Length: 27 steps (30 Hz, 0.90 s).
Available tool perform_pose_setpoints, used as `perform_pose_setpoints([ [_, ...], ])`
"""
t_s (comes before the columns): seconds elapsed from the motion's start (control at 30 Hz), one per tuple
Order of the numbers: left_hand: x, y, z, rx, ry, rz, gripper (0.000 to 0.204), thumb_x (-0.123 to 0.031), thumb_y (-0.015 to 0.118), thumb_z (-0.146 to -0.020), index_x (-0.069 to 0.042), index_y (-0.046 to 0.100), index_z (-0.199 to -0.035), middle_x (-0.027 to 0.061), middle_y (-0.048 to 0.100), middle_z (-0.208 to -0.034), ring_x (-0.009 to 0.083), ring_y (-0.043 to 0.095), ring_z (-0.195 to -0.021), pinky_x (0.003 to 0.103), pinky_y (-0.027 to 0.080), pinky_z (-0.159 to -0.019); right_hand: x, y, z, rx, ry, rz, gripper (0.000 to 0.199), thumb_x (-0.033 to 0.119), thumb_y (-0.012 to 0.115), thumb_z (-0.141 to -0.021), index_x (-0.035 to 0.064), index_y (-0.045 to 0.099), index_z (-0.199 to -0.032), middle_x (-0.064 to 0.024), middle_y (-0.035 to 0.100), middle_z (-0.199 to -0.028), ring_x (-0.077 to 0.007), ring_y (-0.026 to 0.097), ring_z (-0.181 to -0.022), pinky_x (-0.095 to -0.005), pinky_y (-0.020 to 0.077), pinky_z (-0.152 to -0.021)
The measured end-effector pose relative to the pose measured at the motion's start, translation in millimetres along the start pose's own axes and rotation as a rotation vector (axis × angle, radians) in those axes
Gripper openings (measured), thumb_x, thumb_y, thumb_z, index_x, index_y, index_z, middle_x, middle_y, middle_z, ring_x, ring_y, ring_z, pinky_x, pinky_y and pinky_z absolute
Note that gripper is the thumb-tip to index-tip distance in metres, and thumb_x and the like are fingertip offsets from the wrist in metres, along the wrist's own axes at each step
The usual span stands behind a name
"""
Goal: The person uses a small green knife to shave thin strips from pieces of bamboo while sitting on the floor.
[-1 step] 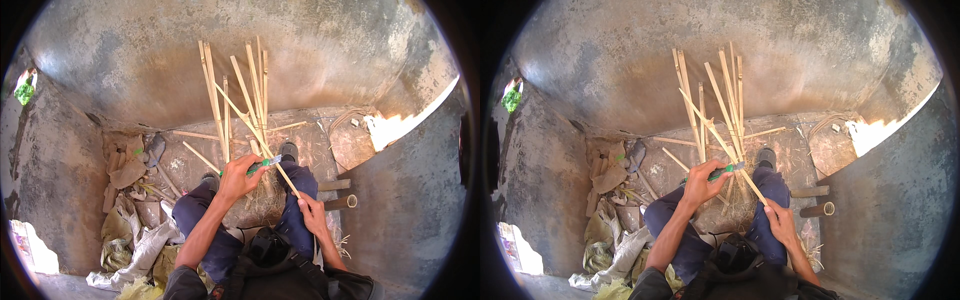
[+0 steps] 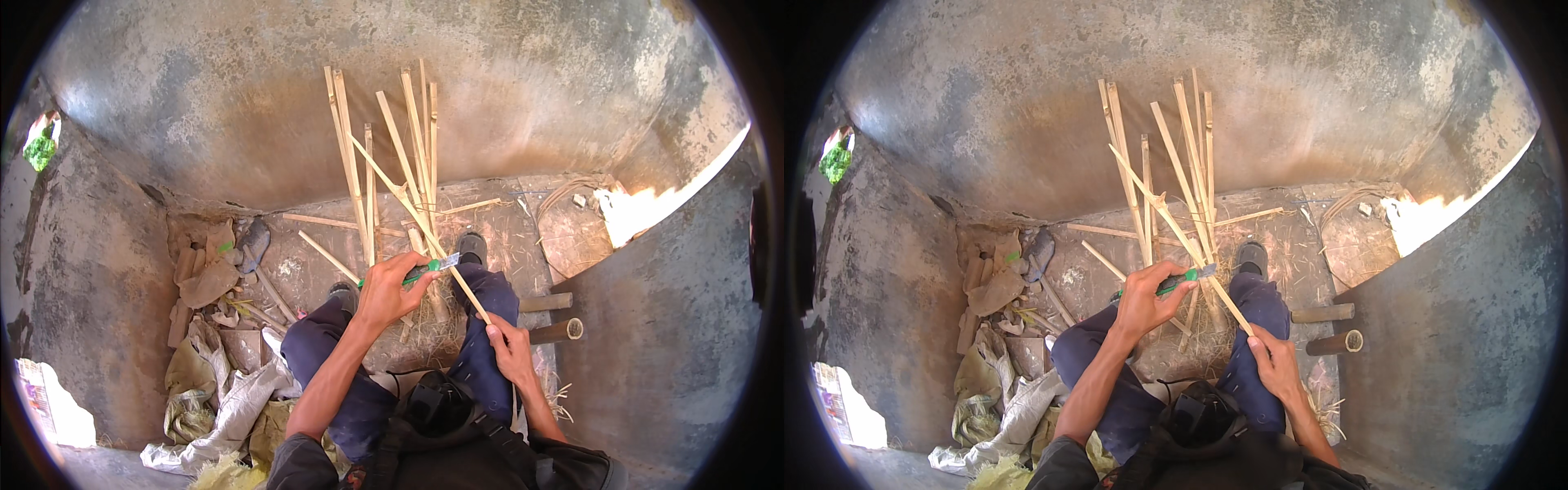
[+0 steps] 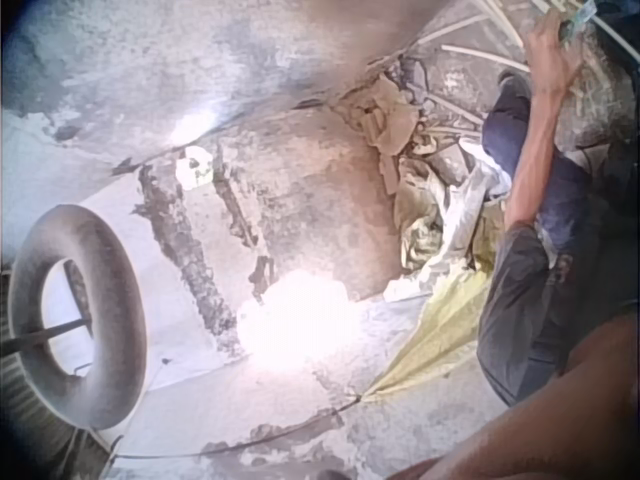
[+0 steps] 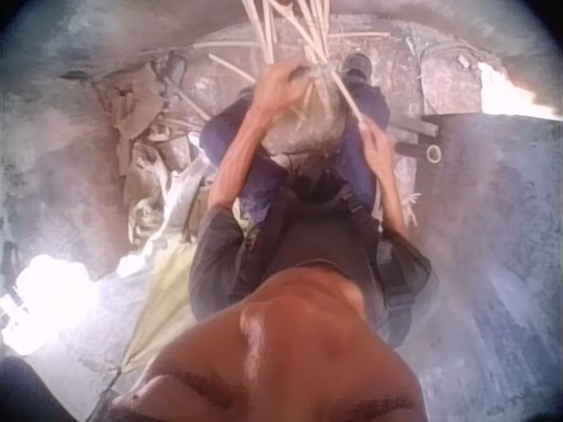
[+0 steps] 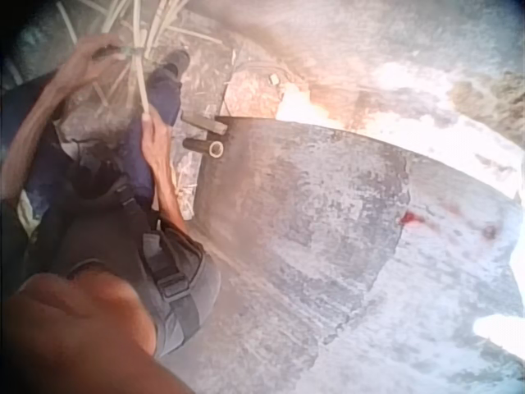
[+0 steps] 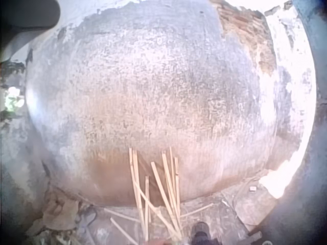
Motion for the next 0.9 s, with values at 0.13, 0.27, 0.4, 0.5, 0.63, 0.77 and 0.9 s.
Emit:
perform_pose_setpoints([
  [0.13, 10.5, -13.5, -9.0, -0.119, -0.04, -0.026, 0.023, -0.02, 0.086, -0.096, -0.003, 0.077, -0.108, 0.0167, 0.08, -0.094, 0.0321, 0.076, -0.077, 0.041, 0.058, -0.07, -1.5, 2.1, 1.3, -0.006, -0.033, -0.004, 0.033, 0.017, 0.065, -0.109, -0.0029, 0.074, -0.133, -0.027, 0.078, -0.1, -0.029, 0.078, -0.082, -0.038, 0.0565, -0.075],
  [0.27, 35.9, -48.1, -33.2, -0.208, -0.163, -0.015, 0.023, -0.018, 0.087, -0.096, 0.0, 0.076, -0.105, 0.0171, 0.078, -0.086, 0.0226, 0.07, -0.069, 0.036, 0.054, -0.066, -2.6, 2.2, 5.6, -0.018, -0.078, 0.025, 0.032, 0.017, 0.066, -0.109, -0.0035, 0.074, -0.132, -0.029, 0.078, -0.101, -0.0373, 0.08, -0.086, -0.0401, 0.0579, -0.078],
  [0.4, 40.6, -46.8, -32.3, -0.25, -0.116, 0.014, 0.023, -0.017, 0.087, -0.095, 0.001, 0.075, -0.102, 0.0172, 0.077, -0.083, 0.021, 0.068, -0.068, 0.035, 0.053, -0.065, -1.1, 1.2, 5.5, -0.031, -0.106, 0.027, 0.032, 0.017, 0.067, -0.108, -0.0035, 0.074, -0.132, -0.0288, 0.078, -0.097, -0.0398, 0.079, -0.082, -0.041, 0.0573, -0.074],
  [0.5, 45.9, -44.4, -31.5, -0.28, -0.143, 0.06, 0.023, -0.017, 0.087, -0.095, 0.001, 0.075, -0.102, 0.0162, 0.076, -0.081, 0.0214, 0.067, -0.066, 0.036, 0.051, -0.064, 6.0, 1.3, 4.0, 0.014, -0.032, 0.071, 0.032, 0.017, 0.067, -0.108, -0.0034, 0.074, -0.131, -0.0281, 0.077, -0.095, -0.038, 0.079, -0.079, -0.0407, 0.0567, -0.072],
  [0.63, 40.0, -45.2, -32.4, -0.302, -0.134, -0.031, 0.021, -0.016, 0.086, -0.096, 0.0, 0.074, -0.102, 0.0152, 0.074, -0.078, 0.0218, 0.066, -0.065, 0.035, 0.05, -0.063, 2.5, 3.3, 3.5, -0.027, -0.078, 0.035, 0.031, 0.017, 0.068, -0.108, -0.0024, 0.075, -0.131, -0.0269, 0.078, -0.094, -0.0349, 0.078, -0.077, -0.04, 0.0563, -0.072],
  [0.77, 35.9, -50.1, -35.8, -0.347, -0.106, -0.158, 0.02, -0.016, 0.085, -0.097, 0.0, 0.072, -0.1, 0.016, 0.072, -0.078, 0.0223, 0.066, -0.065, 0.035, 0.049, -0.063, 3.4, 4.4, 4.5, -0.036, -0.087, 0.035, 0.03, 0.015, 0.068, -0.107, -0.0014, 0.076, -0.131, -0.0264, 0.078, -0.094, -0.0329, 0.076, -0.074, -0.0394, 0.056, -0.071],
  [0.9, 49.3, -49.7, -36.5, -0.305, -0.081, 0.102, 0.02, -0.017, 0.082, -0.101, 0.0, 0.07, -0.104, 0.0108, 0.075, -0.081, 0.0178, 0.065, -0.064, 0.032, 0.049, -0.06, -2.1, 5.2, 5.0, -0.043, -0.094, 0.013, 0.03, 0.015, 0.068, -0.107, -0.001, 0.076, -0.132, -0.0261, 0.078, -0.095, -0.0298, 0.074, -0.072, -0.0378, 0.0553, -0.07],
])
Point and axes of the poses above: each hand's wrist, its own z-axis away from the middle knuckle, its own y-axis out of the palm, x = y × z, the point moved 2 cm from there along -z, towards the middle knuckle
